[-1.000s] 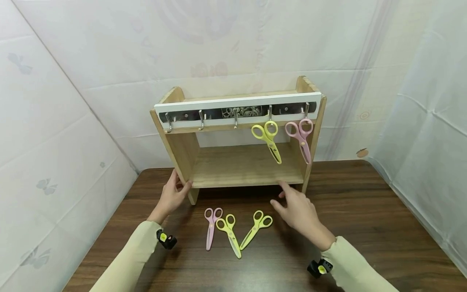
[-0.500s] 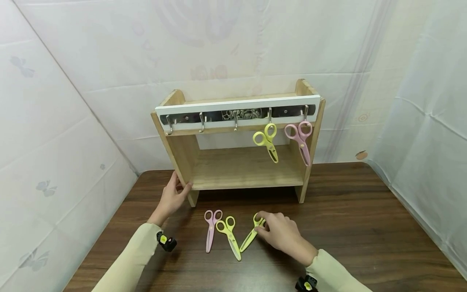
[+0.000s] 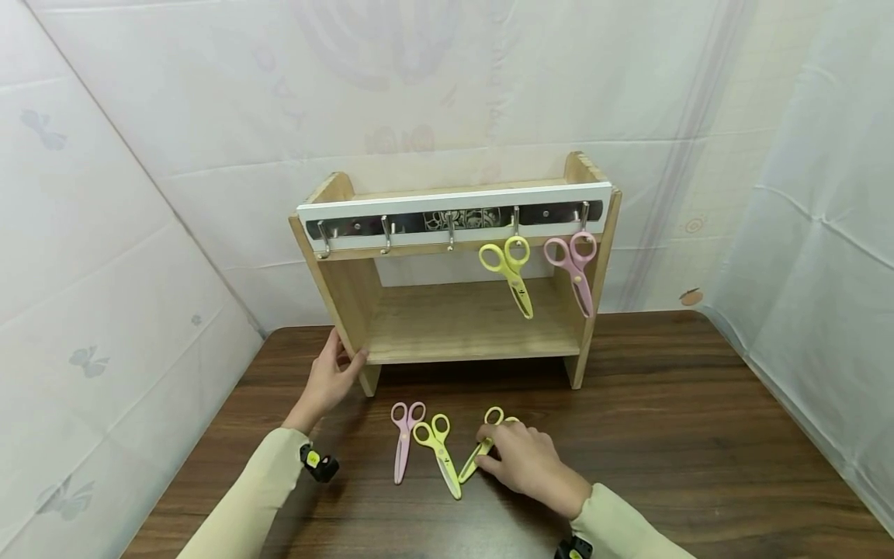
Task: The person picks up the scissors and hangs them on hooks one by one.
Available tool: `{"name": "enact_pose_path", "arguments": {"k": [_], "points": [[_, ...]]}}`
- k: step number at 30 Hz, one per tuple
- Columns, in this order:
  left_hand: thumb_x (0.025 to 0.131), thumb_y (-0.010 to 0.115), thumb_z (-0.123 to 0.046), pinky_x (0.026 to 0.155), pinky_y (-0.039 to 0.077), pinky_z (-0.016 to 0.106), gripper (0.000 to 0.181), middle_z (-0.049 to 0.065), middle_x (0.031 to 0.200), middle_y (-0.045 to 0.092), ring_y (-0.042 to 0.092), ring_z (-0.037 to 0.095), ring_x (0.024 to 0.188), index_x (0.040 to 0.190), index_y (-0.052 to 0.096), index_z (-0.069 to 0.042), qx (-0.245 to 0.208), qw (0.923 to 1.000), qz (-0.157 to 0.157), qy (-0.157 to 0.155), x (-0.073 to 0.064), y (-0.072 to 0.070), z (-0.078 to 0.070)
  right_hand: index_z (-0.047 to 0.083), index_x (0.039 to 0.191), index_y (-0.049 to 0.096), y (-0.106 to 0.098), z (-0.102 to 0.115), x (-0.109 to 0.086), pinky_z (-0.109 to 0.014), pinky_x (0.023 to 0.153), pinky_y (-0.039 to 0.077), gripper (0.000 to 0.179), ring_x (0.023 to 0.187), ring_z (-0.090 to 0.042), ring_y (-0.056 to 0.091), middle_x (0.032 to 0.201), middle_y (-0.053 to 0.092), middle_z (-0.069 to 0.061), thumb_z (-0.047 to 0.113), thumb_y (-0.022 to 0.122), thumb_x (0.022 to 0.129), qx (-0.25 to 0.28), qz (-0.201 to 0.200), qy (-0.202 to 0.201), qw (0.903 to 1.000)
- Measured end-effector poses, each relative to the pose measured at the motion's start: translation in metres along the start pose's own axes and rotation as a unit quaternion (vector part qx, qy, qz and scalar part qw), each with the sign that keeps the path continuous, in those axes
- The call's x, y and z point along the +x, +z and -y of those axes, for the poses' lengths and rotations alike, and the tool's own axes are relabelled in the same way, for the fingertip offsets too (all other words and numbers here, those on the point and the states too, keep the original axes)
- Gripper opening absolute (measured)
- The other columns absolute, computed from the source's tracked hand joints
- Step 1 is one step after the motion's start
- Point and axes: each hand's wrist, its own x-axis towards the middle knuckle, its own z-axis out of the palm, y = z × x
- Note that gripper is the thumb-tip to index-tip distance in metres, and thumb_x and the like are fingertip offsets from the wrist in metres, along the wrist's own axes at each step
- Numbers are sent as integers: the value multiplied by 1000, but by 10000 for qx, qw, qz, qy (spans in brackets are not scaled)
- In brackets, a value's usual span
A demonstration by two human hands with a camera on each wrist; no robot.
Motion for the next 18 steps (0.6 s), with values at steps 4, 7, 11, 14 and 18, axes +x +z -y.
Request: {"name": "enact_pose_path", "arguments": {"k": [4,7,11,14,18], "points": [[104,60,-17,86,60,53,60,26,144,53,53,41,133,157,31,-14,-33,10000,7,16,0,0,1,21,111,75,3,0,0,-33,47,39,25,62,-4,46,71,51,13,32,81,89,-50,-24,-28,10000],[104,60,-17,86,60,53,60,26,144,53,54,41,133,157,32,-14,-54,10000,-14,45,0,0,1,21,111,74,5,0,-1,-33,47,39,26,63,-5,46,72,51,12,32,82,88,-90,-51,-49,9999],[104,61,-16,88,59,55,61,26,144,54,53,42,134,157,32,-13,-59,9999,-28,96,0,0,1,22,111,74,5,0,-1,-32,47,39,27,63,-5,46,74,54,12,31,83,88,-85,-9,-111,9999],[104,61,-16,92,58,56,61,27,143,54,52,42,134,157,32,-12,-50,9999,-30,122,0,0,1,22,111,74,6,-1,-1,-31,46,38,26,63,-4,46,77,56,13,31,82,88,-47,26,-133,9999],[103,61,-15,95,56,56,61,27,142,54,53,42,133,157,32,-10,-33,9999,-40,139,1,0,1,23,110,74,7,-2,0,-30,46,38,25,63,-3,46,78,56,14,31,82,88,-36,17,-143,9999]]}}
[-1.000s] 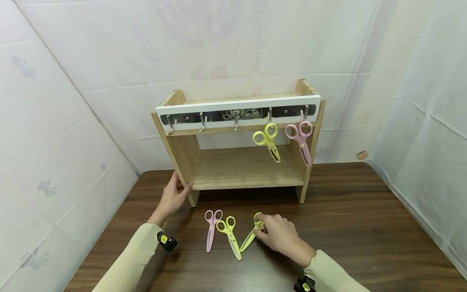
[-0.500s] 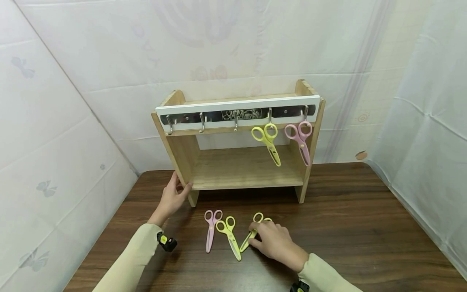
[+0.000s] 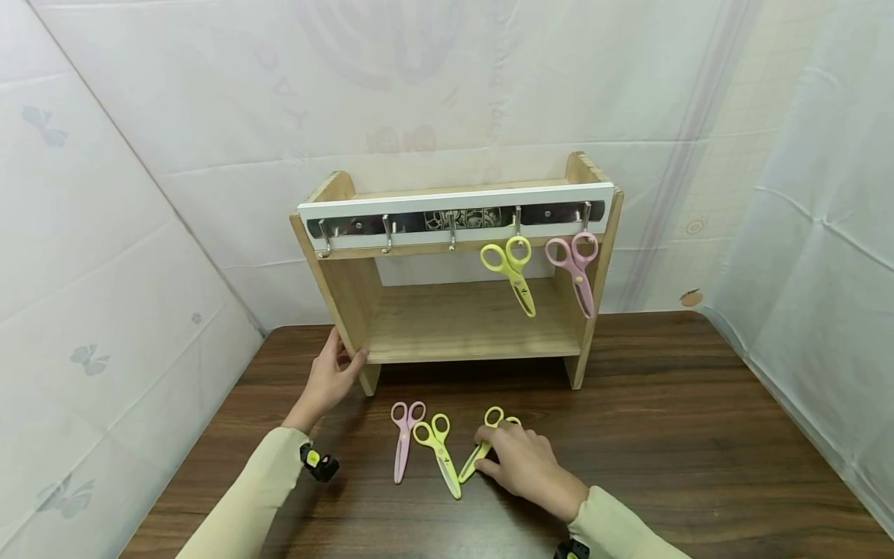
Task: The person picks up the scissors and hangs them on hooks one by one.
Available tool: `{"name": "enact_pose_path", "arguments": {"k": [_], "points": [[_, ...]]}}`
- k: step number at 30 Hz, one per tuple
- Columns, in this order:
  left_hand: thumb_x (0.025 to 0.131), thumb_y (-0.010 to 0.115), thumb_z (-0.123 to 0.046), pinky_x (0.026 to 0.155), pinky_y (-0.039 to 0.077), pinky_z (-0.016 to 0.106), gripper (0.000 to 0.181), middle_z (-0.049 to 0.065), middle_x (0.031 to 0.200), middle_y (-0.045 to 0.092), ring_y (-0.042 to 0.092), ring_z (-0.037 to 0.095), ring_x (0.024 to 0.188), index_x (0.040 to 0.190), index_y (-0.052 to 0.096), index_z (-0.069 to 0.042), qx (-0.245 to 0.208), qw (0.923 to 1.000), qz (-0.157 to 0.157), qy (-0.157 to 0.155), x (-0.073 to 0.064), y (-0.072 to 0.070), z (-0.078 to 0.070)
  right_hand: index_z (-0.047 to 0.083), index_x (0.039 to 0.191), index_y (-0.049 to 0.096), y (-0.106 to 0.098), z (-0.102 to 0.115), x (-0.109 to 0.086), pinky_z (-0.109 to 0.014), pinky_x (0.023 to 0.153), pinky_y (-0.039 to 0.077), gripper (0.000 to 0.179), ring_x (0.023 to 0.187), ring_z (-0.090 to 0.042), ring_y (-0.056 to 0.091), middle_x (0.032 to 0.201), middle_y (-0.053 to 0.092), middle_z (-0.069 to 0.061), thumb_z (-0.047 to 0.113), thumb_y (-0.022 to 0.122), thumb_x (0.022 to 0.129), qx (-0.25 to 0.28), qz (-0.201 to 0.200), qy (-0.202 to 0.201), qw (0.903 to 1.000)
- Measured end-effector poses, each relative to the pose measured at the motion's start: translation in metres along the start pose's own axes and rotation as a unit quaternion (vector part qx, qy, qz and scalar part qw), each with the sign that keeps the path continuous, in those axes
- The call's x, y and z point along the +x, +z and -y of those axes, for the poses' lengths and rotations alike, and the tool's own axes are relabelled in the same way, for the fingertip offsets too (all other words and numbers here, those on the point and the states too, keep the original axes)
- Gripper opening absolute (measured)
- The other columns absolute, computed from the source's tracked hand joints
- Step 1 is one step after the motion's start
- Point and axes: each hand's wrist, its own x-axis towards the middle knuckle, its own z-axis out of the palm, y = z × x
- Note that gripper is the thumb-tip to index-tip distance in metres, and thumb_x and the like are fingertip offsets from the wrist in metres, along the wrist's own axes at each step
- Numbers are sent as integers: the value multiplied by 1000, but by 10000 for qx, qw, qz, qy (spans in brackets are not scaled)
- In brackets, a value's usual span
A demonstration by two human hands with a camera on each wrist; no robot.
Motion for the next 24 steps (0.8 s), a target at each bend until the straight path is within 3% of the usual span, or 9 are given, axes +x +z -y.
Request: {"name": "enact_pose_path", "arguments": {"k": [6,11,15,20,24], "points": [[103,61,-13,96,55,56,61,26,142,55,54,40,132,156,32,-10,33,10000,-15,8,0,0,1,24,107,73,2,-1,1,-29,45,37,21,61,-4,45,75,53,14,32,81,89,5,-39,-23,10000],[103,61,-13,97,54,57,61,26,142,55,54,40,133,156,32,-10,24,10000,-32,-3,0,0,1,27,96,71,0,-1,0,-33,45,38,14,59,-11,46,87,57,6,36,79,90,45,-26,103,9999],[102,61,-13,97,54,57,61,26,141,56,54,40,132,156,33,-10,0,10000,-56,2,1,1,1,29,91,69,-4,-1,-4,-33,47,39,13,65,-14,49,92,54,5,25,82,89,-104,2,22,9999],[102,62,-13,94,57,55,62,26,141,56,55,41,131,157,32,-10,37,10000,-38,18,1,2,2,31,102,71,-10,-9,-12,-30,50,41,29,81,-14,55,95,54,9,9,83,87,-324,-47,-87,9994],[102,62,-13,93,57,56,63,26,142,55,55,41,131,157,32,-10,34,9999,-74,72,1,1,2,29,111,67,-14,-20,-16,-27,50,40,37,80,-13,57,92,56,10,8,83,86,-303,-205,-68,9993]]}}
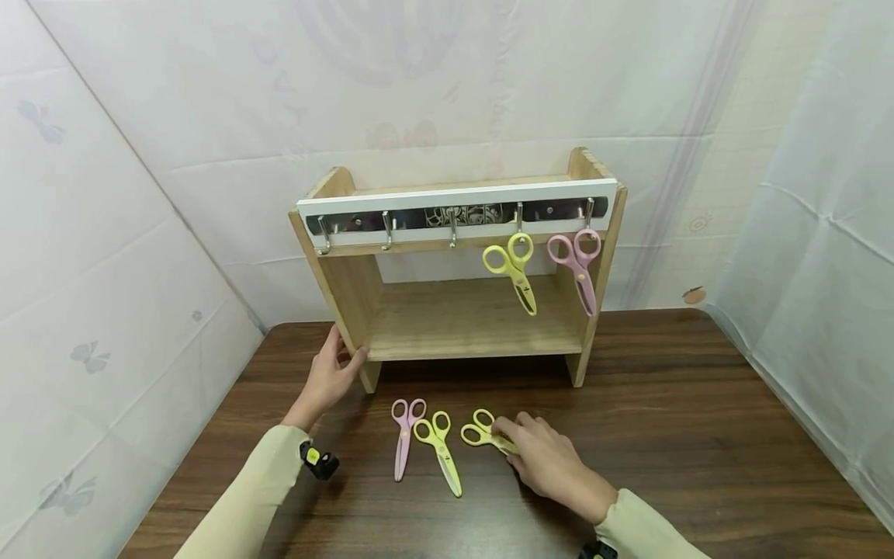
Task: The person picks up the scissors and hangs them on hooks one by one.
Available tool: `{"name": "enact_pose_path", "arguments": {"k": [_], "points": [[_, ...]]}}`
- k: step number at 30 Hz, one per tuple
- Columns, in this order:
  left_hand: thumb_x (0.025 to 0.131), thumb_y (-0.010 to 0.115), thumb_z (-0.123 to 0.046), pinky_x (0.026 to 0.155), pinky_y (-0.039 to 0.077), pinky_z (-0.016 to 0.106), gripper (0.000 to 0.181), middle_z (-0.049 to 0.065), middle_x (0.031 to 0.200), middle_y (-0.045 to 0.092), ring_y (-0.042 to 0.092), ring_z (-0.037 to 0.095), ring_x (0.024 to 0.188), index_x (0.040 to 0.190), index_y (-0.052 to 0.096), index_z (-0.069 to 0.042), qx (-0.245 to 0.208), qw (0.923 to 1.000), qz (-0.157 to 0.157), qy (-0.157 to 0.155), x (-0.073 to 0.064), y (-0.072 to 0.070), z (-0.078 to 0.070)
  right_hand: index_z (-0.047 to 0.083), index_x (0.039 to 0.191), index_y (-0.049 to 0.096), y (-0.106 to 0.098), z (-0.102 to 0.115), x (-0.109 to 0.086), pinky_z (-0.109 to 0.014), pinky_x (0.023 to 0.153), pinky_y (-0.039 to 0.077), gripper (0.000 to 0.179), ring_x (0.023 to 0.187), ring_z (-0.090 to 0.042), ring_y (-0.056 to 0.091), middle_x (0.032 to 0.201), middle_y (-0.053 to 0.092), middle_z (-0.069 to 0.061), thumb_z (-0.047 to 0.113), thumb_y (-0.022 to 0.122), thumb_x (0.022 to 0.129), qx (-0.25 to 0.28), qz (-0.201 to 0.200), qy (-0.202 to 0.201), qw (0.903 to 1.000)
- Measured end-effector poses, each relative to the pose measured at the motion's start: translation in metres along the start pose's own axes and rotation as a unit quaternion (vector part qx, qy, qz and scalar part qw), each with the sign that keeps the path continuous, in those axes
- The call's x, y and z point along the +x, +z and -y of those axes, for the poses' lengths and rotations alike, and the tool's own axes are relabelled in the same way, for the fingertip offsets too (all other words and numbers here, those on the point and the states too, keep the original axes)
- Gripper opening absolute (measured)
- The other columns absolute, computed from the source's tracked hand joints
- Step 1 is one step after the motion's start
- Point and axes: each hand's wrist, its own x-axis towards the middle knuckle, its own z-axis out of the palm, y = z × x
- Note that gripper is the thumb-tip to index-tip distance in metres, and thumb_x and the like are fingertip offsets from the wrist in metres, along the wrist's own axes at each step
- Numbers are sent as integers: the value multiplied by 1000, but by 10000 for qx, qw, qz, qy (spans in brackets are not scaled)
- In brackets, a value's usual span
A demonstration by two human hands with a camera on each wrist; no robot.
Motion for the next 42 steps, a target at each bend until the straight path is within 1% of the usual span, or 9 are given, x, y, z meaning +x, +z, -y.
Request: {"name": "enact_pose_path", "arguments": {"k": [3,9,13,16,20,25,30,35,42], "points": [[102,62,-11,93,56,57,63,27,142,55,55,41,132,157,32,-10,-6,10000,-32,29,0,-1,-1,26,109,67,-3,-8,-2,-26,52,41,35,79,-11,58,89,58,11,7,83,85,65,-114,91,9999],[102,62,-11,94,55,58,62,27,143,54,54,41,132,157,32,-10,18,10000,-6,36,0,-1,-1,23,102,70,-6,-18,-4,-27,54,43,27,76,-9,58,87,58,12,6,83,85,177,-72,290,9994],[102,62,-12,93,56,58,63,27,143,55,54,41,132,157,32,-11,18,10000,11,43,0,-1,0,22,102,71,-7,-21,-4,-27,53,44,27,73,-5,57,84,59,13,6,84,84,259,-81,305,9992],[102,62,-13,93,57,57,63,26,143,55,55,41,132,158,32,-11,-9,10000,18,41,0,0,1,20,103,72,-8,-22,-3,-26,52,43,27,68,-3,53,80,56,13,5,84,83,332,-97,355,9988],[102,62,-13,91,58,56,62,26,142,55,56,41,130,157,33,-11,-40,10000,35,22,0,-1,1,21,96,73,-9,-25,-2,-27,52,42,23,64,-4,48,77,53,12,6,85,83,352,-107,485,9981],[102,61,-13,89,59,53,62,25,141,56,57,40,129,157,33,-12,14,10000,37,33,0,-1,0,22,89,72,-11,-31,-2,-28,54,43,21,65,-5,50,77,54,13,7,85,83,287,-106,607,9977],[102,61,-13,91,58,55,62,26,142,55,56,40,131,158,32,-11,21,10000,39,43,-1,-1,0,22,90,71,-12,-34,-4,-28,54,42,20,64,-6,48,76,54,12,8,84,84,347,-30,628,9974],[102,61,-13,88,59,54,62,26,141,56,57,40,129,158,32,-12,21,10000,29,31,-1,-1,0,22,90,71,-13,-35,-4,-28,53,41,19,63,-5,47,76,55,13,8,84,85,344,5,590,9977],[102,61,-12,89,59,55,63,27,142,55,55,42,131,158,32,-11,6,10000,7,73,-1,0,0,22,90,71,-13,-34,-4,-28,52,40,20,63,-6,46,75,54,13,9,83,85,368,11,615,9974]]}}
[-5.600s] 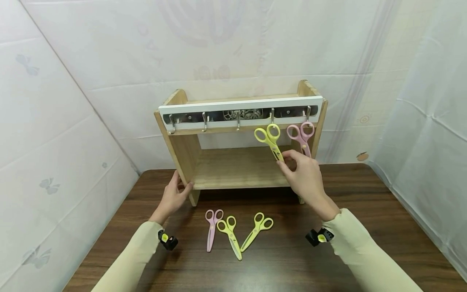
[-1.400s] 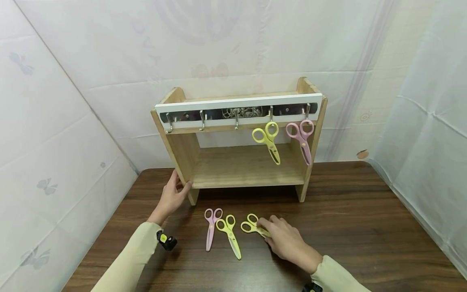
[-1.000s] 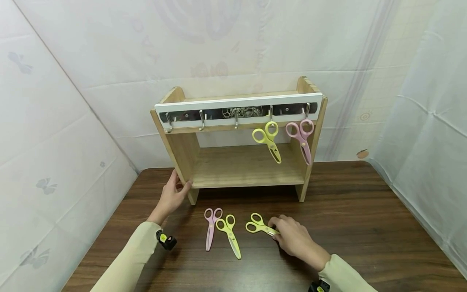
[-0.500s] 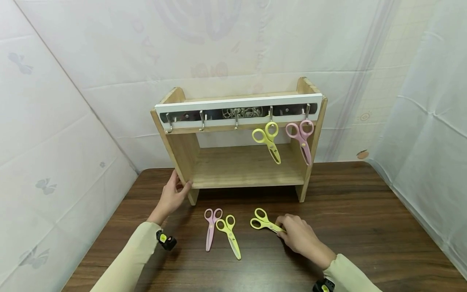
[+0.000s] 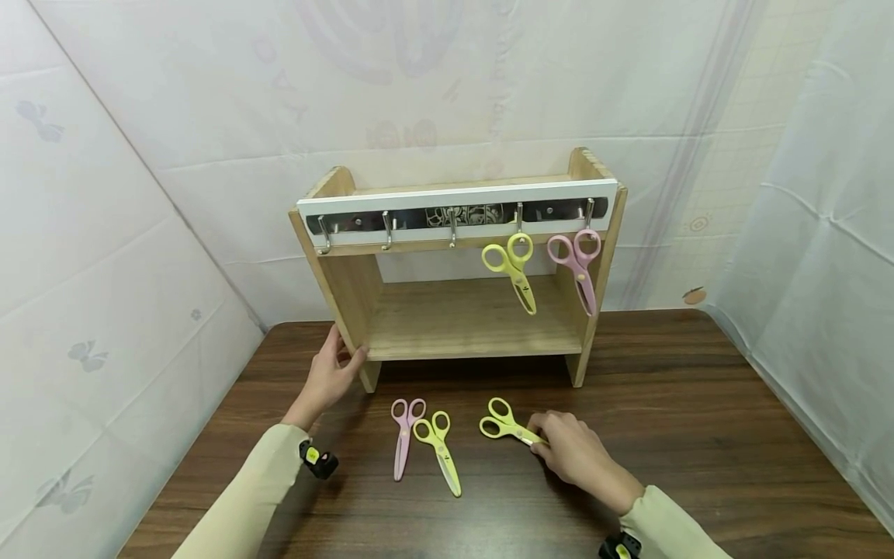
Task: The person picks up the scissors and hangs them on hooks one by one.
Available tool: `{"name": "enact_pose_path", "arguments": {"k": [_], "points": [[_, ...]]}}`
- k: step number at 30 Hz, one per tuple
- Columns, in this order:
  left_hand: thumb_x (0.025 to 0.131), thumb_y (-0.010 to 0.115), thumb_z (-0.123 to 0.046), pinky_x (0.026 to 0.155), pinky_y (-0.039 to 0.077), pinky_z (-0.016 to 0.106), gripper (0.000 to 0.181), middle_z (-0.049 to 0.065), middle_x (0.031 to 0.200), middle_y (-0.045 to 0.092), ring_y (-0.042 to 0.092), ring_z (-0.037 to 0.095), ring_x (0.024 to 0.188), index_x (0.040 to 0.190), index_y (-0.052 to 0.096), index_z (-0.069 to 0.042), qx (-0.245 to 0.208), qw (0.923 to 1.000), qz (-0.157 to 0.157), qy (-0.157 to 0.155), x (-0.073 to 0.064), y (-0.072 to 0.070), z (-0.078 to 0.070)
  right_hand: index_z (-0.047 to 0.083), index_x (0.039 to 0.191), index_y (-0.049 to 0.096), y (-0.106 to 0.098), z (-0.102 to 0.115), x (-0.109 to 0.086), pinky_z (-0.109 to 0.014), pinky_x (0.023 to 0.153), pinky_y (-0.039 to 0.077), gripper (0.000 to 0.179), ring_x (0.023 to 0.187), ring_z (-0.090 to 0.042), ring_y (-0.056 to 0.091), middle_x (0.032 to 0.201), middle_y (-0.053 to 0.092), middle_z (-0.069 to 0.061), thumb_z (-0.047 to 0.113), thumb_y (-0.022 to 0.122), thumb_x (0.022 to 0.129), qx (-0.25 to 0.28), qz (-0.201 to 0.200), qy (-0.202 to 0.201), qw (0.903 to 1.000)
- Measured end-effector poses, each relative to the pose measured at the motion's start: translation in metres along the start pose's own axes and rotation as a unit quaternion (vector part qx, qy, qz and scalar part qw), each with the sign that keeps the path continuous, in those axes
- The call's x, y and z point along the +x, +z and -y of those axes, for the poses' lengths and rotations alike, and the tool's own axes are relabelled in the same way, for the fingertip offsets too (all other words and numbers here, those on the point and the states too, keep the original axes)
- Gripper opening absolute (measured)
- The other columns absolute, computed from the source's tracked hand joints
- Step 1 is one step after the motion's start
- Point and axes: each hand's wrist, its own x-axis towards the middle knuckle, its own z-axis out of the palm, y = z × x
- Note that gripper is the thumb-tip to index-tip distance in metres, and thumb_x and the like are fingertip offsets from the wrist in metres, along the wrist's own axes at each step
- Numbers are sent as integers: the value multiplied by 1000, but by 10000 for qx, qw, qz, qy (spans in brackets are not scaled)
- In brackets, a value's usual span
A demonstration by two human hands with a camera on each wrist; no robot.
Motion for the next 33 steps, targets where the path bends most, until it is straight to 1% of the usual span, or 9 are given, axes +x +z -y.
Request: {"name": "enact_pose_path", "arguments": {"k": [5,11,14,18,22,24,28,33], "points": [[102,61,-11,88,59,55,62,28,141,56,56,43,130,157,32,-10,32,10000,-4,19,0,0,0,24,90,70,0,1,0,-29,52,38,20,61,-7,45,72,52,14,11,84,85,-41,6,36,10000],[103,60,-12,88,59,55,62,27,141,55,55,42,132,158,32,-12,27,10000,53,-21,0,-1,-3,26,89,68,-2,1,0,-28,48,35,20,57,-8,43,68,48,14,13,83,86,-101,79,44,9999],[103,60,-13,90,58,55,62,26,141,56,54,41,133,158,31,-12,46,9999,86,-24,-1,-1,-5,26,86,68,-5,-2,1,-26,46,34,21,54,-6,42,65,48,15,12,83,86,-97,111,-98,9998],[104,61,-14,93,57,56,61,25,142,55,53,41,133,157,32,-12,16,9999,70,-73,-1,-2,-5,24,84,67,-9,-3,2,-24,45,36,22,54,-3,43,67,51,15,9,83,86,-78,205,-416,9989],[103,61,-15,93,57,56,61,26,143,55,53,42,134,157,32,-13,11,9999,67,-99,-1,-2,-4,25,82,65,-19,-3,4,-26,45,37,23,55,-4,44,70,51,16,10,83,86,-287,259,-407,9984],[104,61,-15,93,57,56,61,26,142,55,53,42,134,157,32,-12,29,9999,75,-85,-1,-3,-3,25,82,65,-25,-2,6,-27,45,38,24,55,-5,45,70,51,16,11,83,86,-430,198,-407,9980],[104,61,-15,94,56,55,59,25,141,56,54,40,132,156,34,-11,26,9999,72,-95,-1,-3,-3,25,83,64,-42,1,8,-28,44,37,24,57,-6,44,70,48,14,11,83,85,-685,-67,-580,9959],[103,61,-15,94,56,55,59,25,141,56,55,40,132,156,34,-10,15,9999,87,-125,0,-3,-4,25,86,66,-66,7,12,-28,45,37,22,59,-5,46,73,50,14,11,84,85,-834,-436,-778,9925]]}}
